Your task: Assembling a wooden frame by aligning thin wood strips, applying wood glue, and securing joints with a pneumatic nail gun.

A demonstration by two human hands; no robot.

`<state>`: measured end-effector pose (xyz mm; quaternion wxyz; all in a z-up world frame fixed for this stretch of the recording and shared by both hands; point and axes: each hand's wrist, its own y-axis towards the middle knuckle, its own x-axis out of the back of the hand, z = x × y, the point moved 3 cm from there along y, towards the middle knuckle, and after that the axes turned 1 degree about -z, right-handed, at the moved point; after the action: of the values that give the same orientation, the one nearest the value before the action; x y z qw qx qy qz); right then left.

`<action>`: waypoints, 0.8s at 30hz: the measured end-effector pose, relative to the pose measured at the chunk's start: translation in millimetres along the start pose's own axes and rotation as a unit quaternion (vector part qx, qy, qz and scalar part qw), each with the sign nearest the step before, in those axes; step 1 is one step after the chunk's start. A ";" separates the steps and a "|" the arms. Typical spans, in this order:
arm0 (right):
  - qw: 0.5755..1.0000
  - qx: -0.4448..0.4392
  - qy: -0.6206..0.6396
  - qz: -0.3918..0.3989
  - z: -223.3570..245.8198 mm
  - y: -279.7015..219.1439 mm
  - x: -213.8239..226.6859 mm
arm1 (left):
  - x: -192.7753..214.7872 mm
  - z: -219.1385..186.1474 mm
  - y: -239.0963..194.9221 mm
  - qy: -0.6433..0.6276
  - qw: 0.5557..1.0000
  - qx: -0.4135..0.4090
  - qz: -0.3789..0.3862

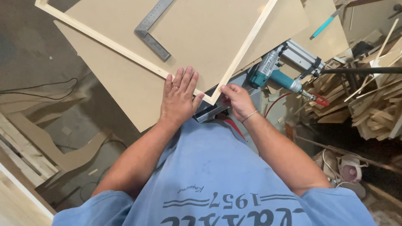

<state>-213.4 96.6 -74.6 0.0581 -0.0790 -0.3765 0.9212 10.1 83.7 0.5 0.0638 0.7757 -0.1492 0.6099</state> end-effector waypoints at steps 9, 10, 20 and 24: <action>0.998 0.043 -0.049 0.008 8.4 -14.9 13.9 | 7.3 -2.7 -4.3 -0.002 1.000 -0.002 -0.030; 0.996 0.057 -0.069 -0.009 12.3 -13.3 20.8 | 9.8 -1.7 -3.4 0.003 0.997 -0.003 -0.072; 0.832 0.313 -0.422 -0.176 210.5 65.5 50.0 | 18.1 13.4 -26.6 -0.013 0.973 0.087 -0.211; 0.655 0.429 -0.581 -0.221 251.9 122.6 35.2 | 28.5 6.6 -36.1 -0.003 0.966 0.152 -0.208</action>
<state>-301.3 -156.9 13.0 0.0566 0.5916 0.0977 0.7983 33.4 111.7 29.3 0.0698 0.7921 0.1093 0.5965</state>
